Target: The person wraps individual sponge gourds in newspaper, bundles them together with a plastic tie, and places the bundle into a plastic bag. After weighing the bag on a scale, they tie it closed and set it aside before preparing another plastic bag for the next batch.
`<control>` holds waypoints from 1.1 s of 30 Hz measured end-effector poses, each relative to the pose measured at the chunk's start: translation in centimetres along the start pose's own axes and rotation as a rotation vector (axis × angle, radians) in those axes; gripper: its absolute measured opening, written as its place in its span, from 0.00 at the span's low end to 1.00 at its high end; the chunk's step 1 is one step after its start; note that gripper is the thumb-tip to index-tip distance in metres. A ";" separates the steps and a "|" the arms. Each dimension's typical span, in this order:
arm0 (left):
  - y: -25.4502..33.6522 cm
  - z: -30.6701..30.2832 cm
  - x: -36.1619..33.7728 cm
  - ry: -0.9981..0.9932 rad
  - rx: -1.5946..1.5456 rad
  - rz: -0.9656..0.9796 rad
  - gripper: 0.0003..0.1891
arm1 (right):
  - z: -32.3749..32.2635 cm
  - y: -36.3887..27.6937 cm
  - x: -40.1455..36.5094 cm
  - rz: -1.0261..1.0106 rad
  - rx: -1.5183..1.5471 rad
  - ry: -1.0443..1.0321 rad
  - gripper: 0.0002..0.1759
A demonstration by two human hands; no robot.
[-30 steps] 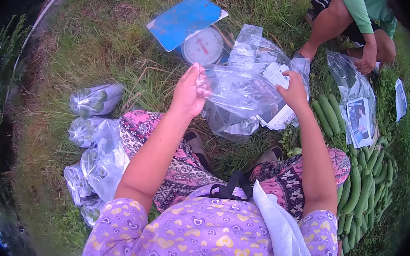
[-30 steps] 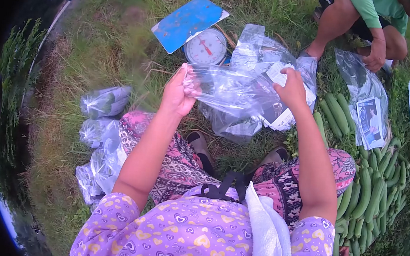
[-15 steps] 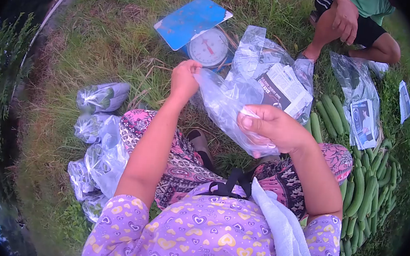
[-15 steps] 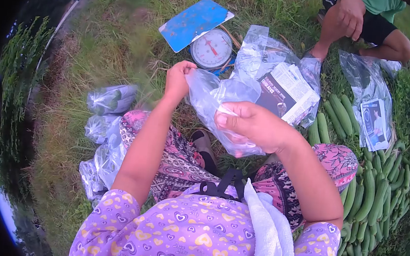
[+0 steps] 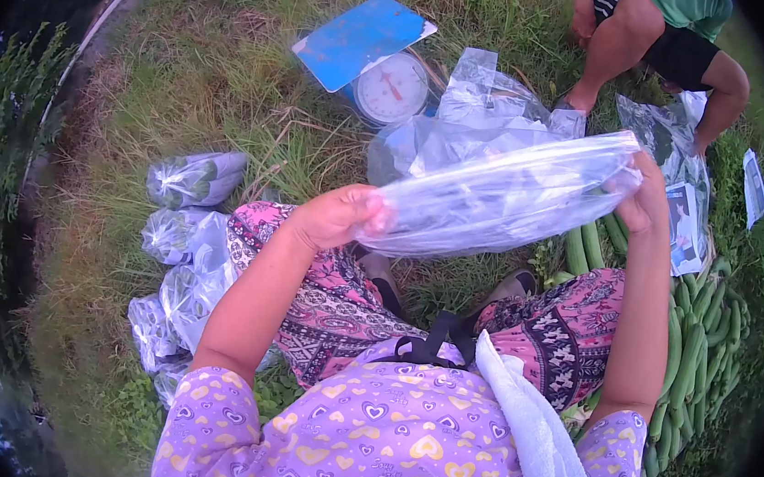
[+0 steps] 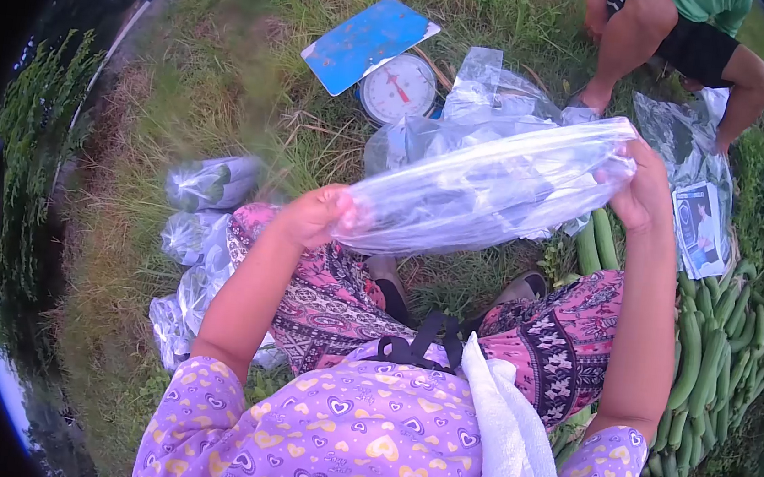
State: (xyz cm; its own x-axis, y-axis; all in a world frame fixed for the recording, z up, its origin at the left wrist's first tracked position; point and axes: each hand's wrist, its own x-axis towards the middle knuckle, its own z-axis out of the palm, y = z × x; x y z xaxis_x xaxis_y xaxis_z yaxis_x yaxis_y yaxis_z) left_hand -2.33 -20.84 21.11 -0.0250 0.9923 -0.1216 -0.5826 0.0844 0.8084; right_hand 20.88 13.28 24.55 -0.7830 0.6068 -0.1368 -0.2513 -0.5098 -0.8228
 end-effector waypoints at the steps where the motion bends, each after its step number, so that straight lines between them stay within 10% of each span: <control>1: 0.1 -1.1 -0.4 0.077 -0.143 0.175 0.18 | 0.5 -0.3 -1.0 0.005 0.006 -0.026 0.12; 6: 4.4 -3.6 -1.4 0.122 -0.663 0.668 0.17 | 1.6 2.2 -4.7 0.227 -0.226 -0.544 0.16; 10: 3.3 -2.6 -1.2 -0.011 -0.656 0.464 0.15 | -0.5 4.5 -2.9 0.226 -0.844 -0.321 0.17; 12: 1.6 -4.0 -1.3 -0.244 -0.666 0.231 0.16 | -2.5 4.8 -1.7 0.084 -0.633 -0.123 0.15; 14: 1.0 0.7 -2.1 0.324 0.096 0.081 0.20 | -2.5 4.1 -1.6 0.013 -0.095 0.034 0.14; 18: -1.1 -0.9 -1.7 0.432 0.889 -0.079 0.12 | -1.1 3.8 -3.0 0.078 0.224 -0.181 0.13; 23: 1.9 -2.2 -1.2 0.947 -0.078 0.288 0.11 | 1.5 3.7 -4.7 0.251 -0.560 -0.516 0.20; 25: 1.5 -4.0 -2.1 0.594 -0.355 0.334 0.15 | 0.2 6.0 -3.2 0.220 -0.878 -0.422 0.11; 26: 0.5 -5.1 -2.8 0.312 -0.477 0.357 0.16 | 0.1 6.3 -2.7 0.215 -0.746 -0.270 0.09; 31: -0.1 -1.6 -4.3 0.281 -0.311 0.082 0.20 | 2.2 4.2 -2.5 0.083 0.233 0.223 0.07; 33: 0.2 -0.7 -3.8 0.585 -0.053 0.048 0.22 | 0.4 4.1 -3.6 0.086 0.344 -0.091 0.08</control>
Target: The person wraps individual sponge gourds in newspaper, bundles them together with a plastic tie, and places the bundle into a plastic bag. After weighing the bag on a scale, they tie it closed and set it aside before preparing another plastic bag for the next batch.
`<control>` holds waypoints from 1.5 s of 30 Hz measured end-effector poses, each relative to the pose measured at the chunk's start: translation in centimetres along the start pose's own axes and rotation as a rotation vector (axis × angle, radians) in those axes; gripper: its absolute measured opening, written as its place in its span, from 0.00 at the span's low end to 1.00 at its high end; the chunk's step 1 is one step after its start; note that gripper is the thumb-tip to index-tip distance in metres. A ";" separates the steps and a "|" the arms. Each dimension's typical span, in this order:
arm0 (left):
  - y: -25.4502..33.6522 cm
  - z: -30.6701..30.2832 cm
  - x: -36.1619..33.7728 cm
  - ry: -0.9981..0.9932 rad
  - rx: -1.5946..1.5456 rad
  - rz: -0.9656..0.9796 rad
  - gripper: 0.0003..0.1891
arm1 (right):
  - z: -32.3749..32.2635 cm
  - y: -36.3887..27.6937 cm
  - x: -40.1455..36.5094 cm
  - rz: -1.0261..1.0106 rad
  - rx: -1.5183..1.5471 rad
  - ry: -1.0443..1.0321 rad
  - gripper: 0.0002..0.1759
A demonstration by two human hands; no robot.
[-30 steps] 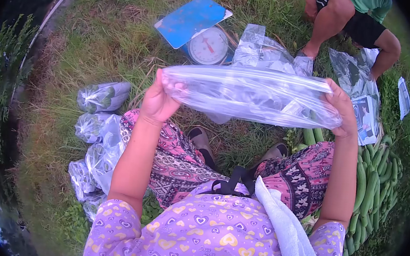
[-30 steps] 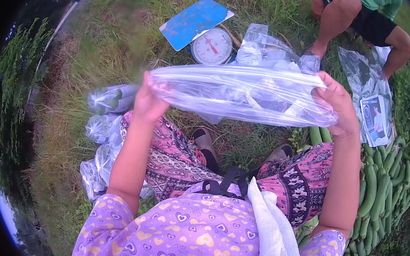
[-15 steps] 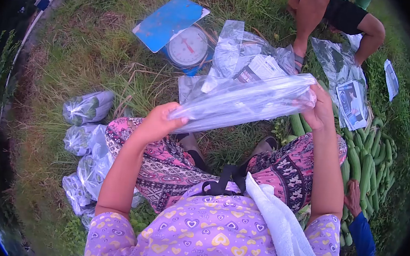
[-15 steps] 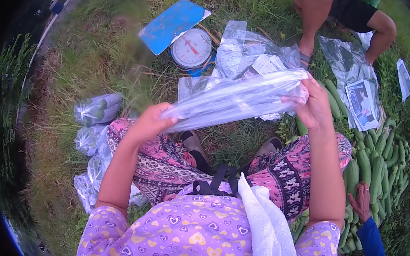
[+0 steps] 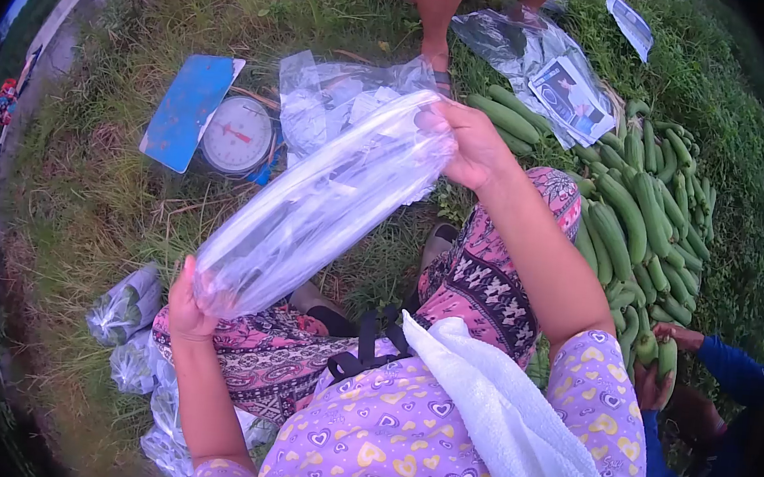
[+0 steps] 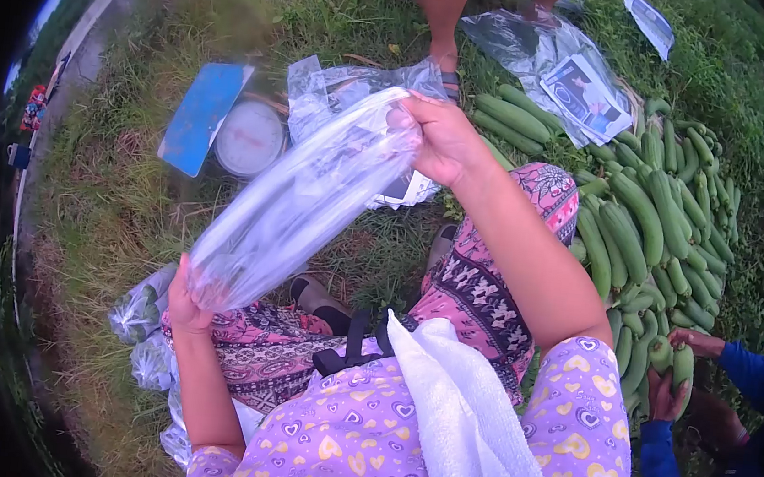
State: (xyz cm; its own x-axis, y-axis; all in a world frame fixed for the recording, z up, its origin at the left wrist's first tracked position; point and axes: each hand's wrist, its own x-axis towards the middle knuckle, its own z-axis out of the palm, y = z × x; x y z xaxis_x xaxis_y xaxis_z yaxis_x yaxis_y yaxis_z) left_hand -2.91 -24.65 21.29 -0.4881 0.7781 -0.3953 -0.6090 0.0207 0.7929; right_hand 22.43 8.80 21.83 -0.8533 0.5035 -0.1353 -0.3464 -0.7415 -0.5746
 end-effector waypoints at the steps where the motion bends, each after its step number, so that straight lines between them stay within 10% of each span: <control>1: 1.0 0.6 0.3 0.071 -0.130 0.126 0.22 | -0.6 -0.2 -0.6 0.025 0.049 -0.161 0.08; 3: 2.7 0.4 1.1 0.223 -0.390 0.369 0.23 | -0.2 -0.1 -1.8 0.068 -0.459 -0.444 0.09; 5: 3.9 -2.4 1.1 -0.263 -0.622 0.370 0.23 | 1.4 1.9 -2.5 -0.092 -1.281 -0.503 0.09; 6: 4.0 -3.3 0.9 -0.515 -0.739 0.360 0.23 | 1.1 2.3 -1.9 -0.063 -1.330 -0.348 0.10; 8: 3.7 -2.0 -0.4 -0.344 -0.489 0.315 0.22 | -0.5 2.7 -0.4 0.000 -1.411 -0.024 0.13; 12: 3.3 1.8 -2.4 -0.270 0.709 0.221 0.21 | 0.8 0.4 -0.4 -0.053 -0.044 0.253 0.12; 14: 2.8 1.5 -1.5 -0.221 1.209 0.124 0.19 | -1.5 1.6 0.0 -0.028 0.229 -0.324 0.12; 17: 2.6 -2.7 1.2 0.243 0.361 0.288 0.18 | -2.2 2.9 -1.1 0.019 -0.108 -0.608 0.14; 20: 4.2 -3.2 0.8 0.168 -0.148 0.201 0.18 | 1.1 2.7 -3.6 -0.177 -1.427 -0.486 0.18; 23: 3.7 -4.6 -0.1 -0.354 -0.028 0.096 0.20 | -0.8 2.6 -1.8 -0.131 -1.255 0.129 0.13; 24: 2.7 -1.9 -1.7 -0.336 0.296 0.157 0.21 | -1.4 2.7 -1.0 -0.130 -0.757 0.236 0.09; 26: 3.6 1.1 -2.6 -0.346 1.123 0.112 0.23 | 0.1 1.9 -1.7 -0.083 -0.238 0.163 0.07; 27: 3.2 0.5 -1.8 -0.225 1.028 0.113 0.22 | 0.8 1.5 -2.2 -0.066 0.019 0.124 0.06; 30: 2.9 -4.0 1.4 0.179 0.459 0.213 0.19 | 1.7 1.9 -3.8 -0.062 -0.445 -0.166 0.11; 32: 4.6 -5.7 2.3 0.158 0.027 0.256 0.18 | 2.4 1.9 -4.9 -0.231 -1.332 -0.347 0.14; 35: 5.1 -6.9 1.5 -0.141 -0.075 0.285 0.21 | 0.5 2.7 -3.0 -0.176 -1.641 -0.031 0.17; 40: 3.0 1.4 -1.0 -0.071 1.011 0.243 0.22 | 0.7 0.5 -2.4 -0.055 -0.035 0.073 0.13; 42: 3.1 -1.6 0.8 0.004 1.047 0.210 0.20 | 2.3 1.3 -3.5 -0.034 -0.292 -0.170 0.13; 45: 4.5 -7.8 3.5 0.107 0.030 0.272 0.20 | 2.6 1.1 -4.8 -0.160 -1.260 -0.371 0.12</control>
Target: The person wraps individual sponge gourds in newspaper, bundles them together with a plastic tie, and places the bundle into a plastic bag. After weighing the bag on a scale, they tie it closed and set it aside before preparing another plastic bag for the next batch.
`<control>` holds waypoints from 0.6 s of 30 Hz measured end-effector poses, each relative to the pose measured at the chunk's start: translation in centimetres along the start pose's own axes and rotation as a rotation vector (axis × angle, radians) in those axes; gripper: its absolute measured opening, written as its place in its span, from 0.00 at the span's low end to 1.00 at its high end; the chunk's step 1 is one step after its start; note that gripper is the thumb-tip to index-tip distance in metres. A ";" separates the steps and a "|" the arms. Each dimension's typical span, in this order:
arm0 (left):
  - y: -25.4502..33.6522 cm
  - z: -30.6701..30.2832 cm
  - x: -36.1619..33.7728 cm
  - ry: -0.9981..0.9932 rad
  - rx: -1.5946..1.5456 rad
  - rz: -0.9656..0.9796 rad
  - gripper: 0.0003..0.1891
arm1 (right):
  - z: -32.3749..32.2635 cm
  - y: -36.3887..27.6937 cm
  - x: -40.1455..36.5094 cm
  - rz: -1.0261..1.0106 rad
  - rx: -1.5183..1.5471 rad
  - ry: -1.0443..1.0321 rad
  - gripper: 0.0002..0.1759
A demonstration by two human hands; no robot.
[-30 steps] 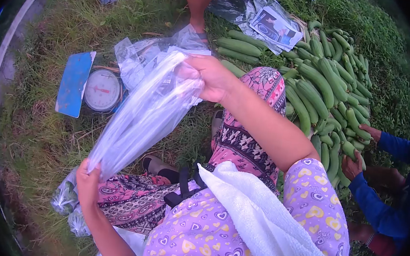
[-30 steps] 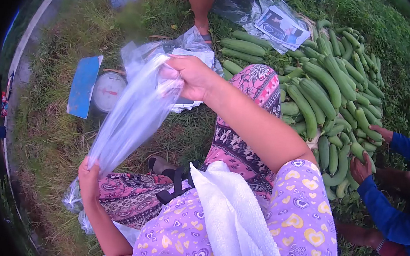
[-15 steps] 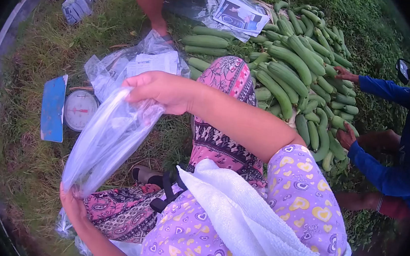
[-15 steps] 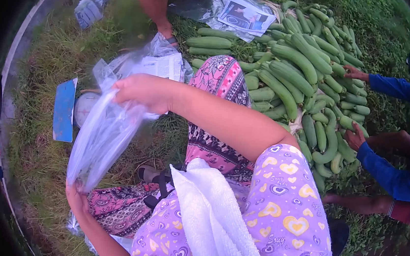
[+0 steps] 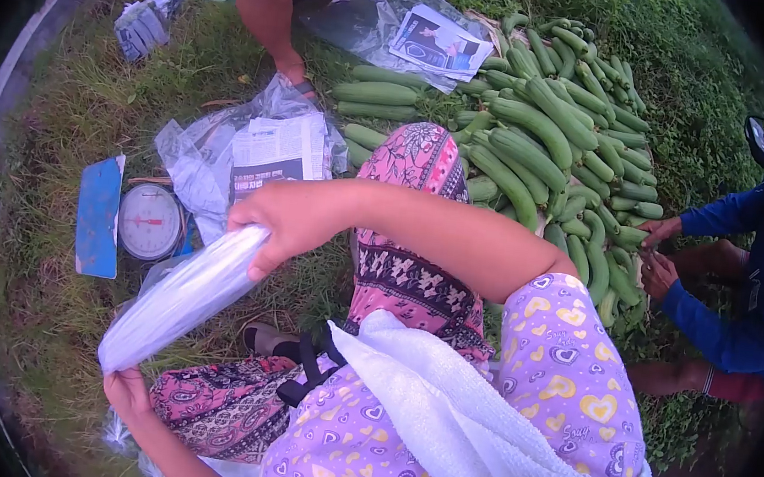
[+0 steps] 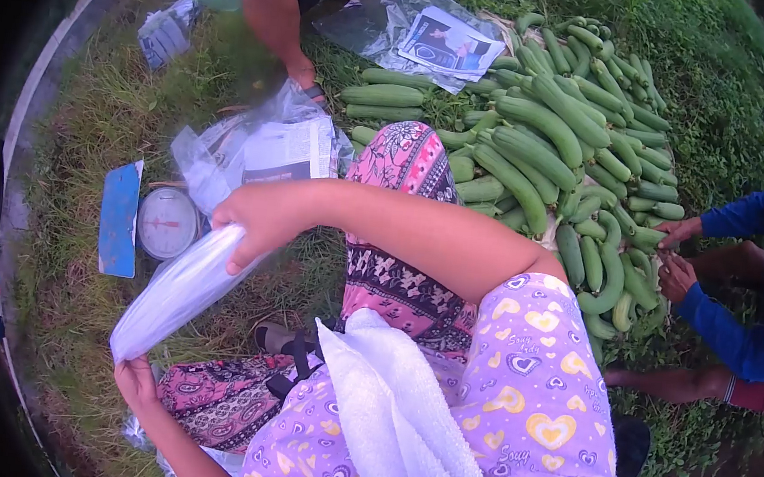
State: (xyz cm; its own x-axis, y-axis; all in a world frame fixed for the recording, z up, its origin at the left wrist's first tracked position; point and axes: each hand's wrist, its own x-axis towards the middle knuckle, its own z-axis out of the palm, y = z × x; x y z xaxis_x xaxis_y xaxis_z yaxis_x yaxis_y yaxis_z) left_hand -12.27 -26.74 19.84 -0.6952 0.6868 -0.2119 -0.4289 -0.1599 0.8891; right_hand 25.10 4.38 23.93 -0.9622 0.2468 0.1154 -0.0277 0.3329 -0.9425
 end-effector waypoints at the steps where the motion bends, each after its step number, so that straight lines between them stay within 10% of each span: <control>1: 0.4 -0.8 0.1 -0.107 -0.129 -0.019 0.20 | 0.0 -0.1 -0.1 -0.020 -0.422 -0.039 0.12; 4: 0.9 4.8 -5.3 -0.273 -0.090 -0.116 0.22 | -2.7 3.6 2.0 0.206 -0.170 0.448 0.12; 7: 0.4 10.9 -6.3 -0.341 0.831 -0.017 0.19 | -3.7 1.0 2.5 0.204 1.115 0.595 0.11; 8: 0.2 10.6 -6.0 -0.330 1.112 -0.073 0.18 | -3.1 0.2 2.2 0.186 0.947 0.452 0.11; 11: -0.7 4.3 -1.8 -0.030 0.249 0.024 0.15 | -1.5 -1.5 1.0 0.113 0.440 0.037 0.11; 14: -0.3 3.8 -2.1 0.009 -0.096 0.012 0.19 | -1.1 1.7 1.4 0.134 -0.435 0.075 0.13; 16: -0.4 9.9 -6.2 -0.023 -0.104 -0.014 0.20 | -2.8 5.8 2.8 0.225 -0.468 0.362 0.14; 18: 0.0 11.9 -7.2 -0.434 0.038 -0.002 0.21 | -4.0 5.8 3.6 0.462 0.159 0.540 0.14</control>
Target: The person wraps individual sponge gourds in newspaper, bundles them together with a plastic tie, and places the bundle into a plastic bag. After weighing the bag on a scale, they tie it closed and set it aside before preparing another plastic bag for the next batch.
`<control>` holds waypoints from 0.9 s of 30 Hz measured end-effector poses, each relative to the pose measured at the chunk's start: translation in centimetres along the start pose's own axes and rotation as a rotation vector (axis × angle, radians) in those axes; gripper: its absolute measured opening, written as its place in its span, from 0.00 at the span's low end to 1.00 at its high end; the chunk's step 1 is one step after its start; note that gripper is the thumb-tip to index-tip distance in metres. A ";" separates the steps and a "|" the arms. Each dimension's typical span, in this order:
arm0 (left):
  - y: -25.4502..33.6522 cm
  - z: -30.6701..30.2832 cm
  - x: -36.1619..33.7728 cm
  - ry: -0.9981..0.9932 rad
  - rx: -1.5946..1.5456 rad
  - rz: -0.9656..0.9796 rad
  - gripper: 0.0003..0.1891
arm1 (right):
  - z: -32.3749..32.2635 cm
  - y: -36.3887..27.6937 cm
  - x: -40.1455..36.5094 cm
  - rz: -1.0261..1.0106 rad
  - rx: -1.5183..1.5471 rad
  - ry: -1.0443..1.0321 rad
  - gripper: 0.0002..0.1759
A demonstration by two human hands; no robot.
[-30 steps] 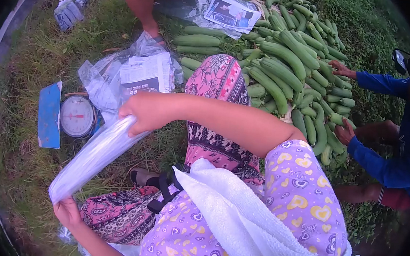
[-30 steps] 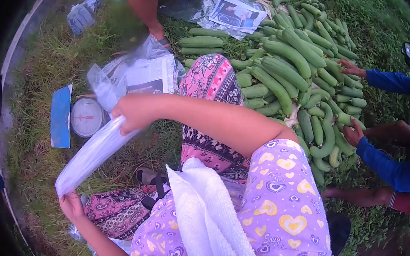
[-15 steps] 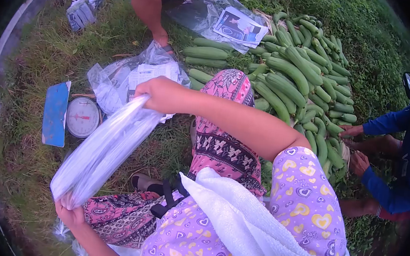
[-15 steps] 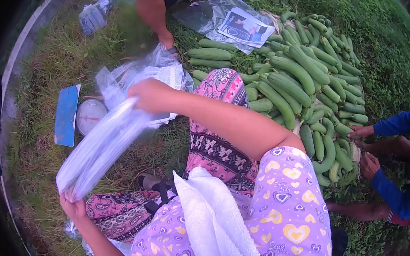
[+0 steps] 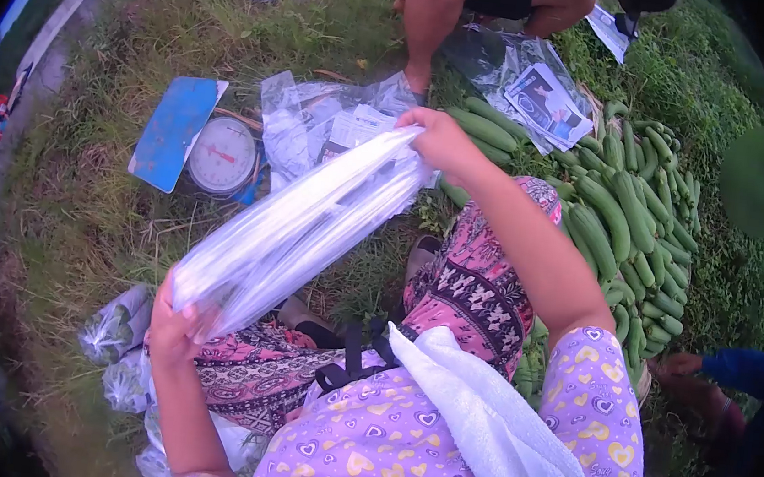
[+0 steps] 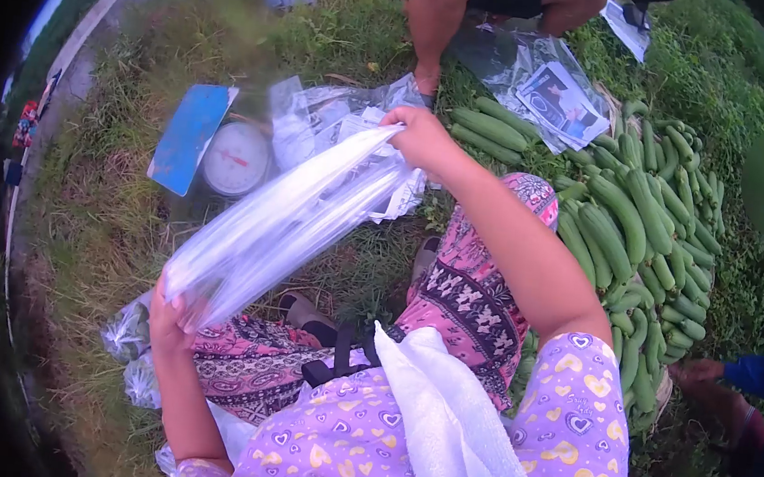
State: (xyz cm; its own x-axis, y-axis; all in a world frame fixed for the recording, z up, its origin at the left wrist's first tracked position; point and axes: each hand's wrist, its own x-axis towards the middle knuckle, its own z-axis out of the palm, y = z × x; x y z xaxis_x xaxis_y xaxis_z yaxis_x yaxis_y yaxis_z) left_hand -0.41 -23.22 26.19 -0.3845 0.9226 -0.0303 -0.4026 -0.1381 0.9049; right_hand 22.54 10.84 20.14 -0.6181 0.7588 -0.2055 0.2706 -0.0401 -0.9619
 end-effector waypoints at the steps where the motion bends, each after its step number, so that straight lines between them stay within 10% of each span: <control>1: 0.2 0.6 0.1 -0.134 0.044 -0.005 0.21 | -0.9 -0.5 0.2 0.124 0.135 -0.070 0.14; 5: 0.2 -1.7 -0.2 -0.100 -0.211 0.057 0.16 | -0.4 -0.6 0.5 0.196 0.292 -0.128 0.12; 8: 0.9 -3.8 2.5 -0.344 0.956 0.311 0.11 | -0.8 -0.5 0.4 0.245 0.422 -0.268 0.14; 11: -1.0 -5.1 3.9 0.153 1.566 0.110 0.11 | 1.2 -2.7 -1.8 0.038 0.305 -0.531 0.17; 15: -2.0 -11.6 5.8 0.305 1.695 -0.172 0.17 | 4.9 -5.2 -3.1 -0.321 -0.343 -0.803 0.16; 22: -0.3 -12.4 6.7 0.259 1.776 -0.401 0.21 | 12.1 -2.7 4.2 -0.469 -1.308 -0.200 0.22; 24: 1.5 -12.6 7.1 0.419 1.791 -0.178 0.21 | 13.2 -5.2 6.1 -0.571 -1.289 -0.066 0.23; 27: 7.0 -9.2 5.5 0.808 1.600 0.758 0.24 | 13.1 -16.2 1.6 -1.102 -0.864 0.457 0.18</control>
State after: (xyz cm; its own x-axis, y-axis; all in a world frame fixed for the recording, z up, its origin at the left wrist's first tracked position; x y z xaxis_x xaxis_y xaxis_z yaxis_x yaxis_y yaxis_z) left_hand -12.98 -22.47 28.47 -0.5051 0.4180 0.7551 0.8319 0.4687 0.2971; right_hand 7.47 4.21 33.04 -0.5627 0.2894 0.7744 0.2763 0.9487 -0.1539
